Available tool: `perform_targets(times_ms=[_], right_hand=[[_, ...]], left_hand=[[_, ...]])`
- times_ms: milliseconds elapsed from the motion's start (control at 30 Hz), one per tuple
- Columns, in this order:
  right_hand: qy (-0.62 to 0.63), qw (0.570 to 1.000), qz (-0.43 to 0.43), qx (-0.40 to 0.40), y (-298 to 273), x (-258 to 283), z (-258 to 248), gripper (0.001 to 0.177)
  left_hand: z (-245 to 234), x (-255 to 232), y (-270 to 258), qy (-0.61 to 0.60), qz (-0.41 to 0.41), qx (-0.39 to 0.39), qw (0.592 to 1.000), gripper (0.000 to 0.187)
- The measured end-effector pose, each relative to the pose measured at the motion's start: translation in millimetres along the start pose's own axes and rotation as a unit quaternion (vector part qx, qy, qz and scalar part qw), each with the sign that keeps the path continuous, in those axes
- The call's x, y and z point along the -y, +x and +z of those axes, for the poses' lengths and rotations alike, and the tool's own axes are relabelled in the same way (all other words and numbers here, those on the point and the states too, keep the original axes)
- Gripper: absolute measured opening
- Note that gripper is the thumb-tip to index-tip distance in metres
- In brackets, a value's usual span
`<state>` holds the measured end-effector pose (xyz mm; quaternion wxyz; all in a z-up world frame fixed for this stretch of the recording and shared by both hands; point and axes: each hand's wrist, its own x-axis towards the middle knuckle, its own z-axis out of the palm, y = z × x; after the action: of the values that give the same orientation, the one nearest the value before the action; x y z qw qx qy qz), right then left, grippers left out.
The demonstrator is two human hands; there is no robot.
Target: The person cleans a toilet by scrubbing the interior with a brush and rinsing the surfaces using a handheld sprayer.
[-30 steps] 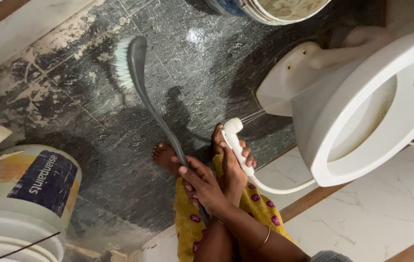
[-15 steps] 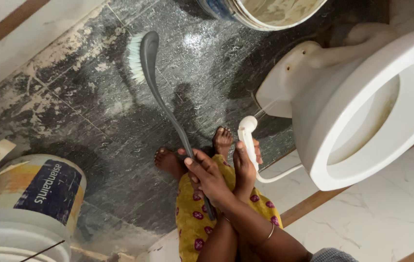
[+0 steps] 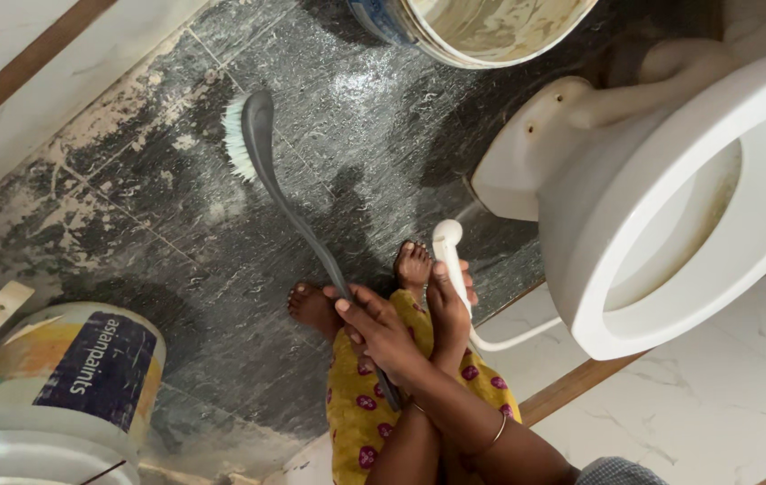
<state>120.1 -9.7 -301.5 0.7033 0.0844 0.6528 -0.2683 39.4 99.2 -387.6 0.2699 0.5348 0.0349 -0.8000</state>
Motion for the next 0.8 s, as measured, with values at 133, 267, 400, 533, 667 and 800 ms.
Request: perform_targets(times_ms=[133, 267, 400, 533, 667, 800], right_hand=[[0.007, 1.0, -0.012, 0.005, 1, -5, -3, 0.036], [0.0, 1.0, -0.024, 0.004, 0, -8, -8, 0.035], [-0.018, 1.0, -0.004, -0.014, -2, -15, -11, 0.035], [-0.002, 1.0, 0.004, -0.005, -6, -28, -17, 0.035], [0.034, 0.999, 0.006, 0.0, -11, -46, -21, 0.036], [0.073, 0.997, -0.007, 0.025, -18, -53, -31, 0.036]], left_hand=[[-4, -1, -1, -0.027, 0.04, -0.022, 0.999, 0.069], [-5, 4, -5, 0.007, 0.084, -0.047, 0.995, 0.068], [-11, 13, -6, -0.023, -0.006, 0.008, 1.0, 0.068], [-16, 5, -19, 0.098, -0.041, -0.02, 0.994, 0.071], [-26, -7, -38, 0.188, -0.041, -0.053, 0.98, 0.071], [-40, 13, -41, 0.136, -0.03, -0.064, 0.988, 0.07]])
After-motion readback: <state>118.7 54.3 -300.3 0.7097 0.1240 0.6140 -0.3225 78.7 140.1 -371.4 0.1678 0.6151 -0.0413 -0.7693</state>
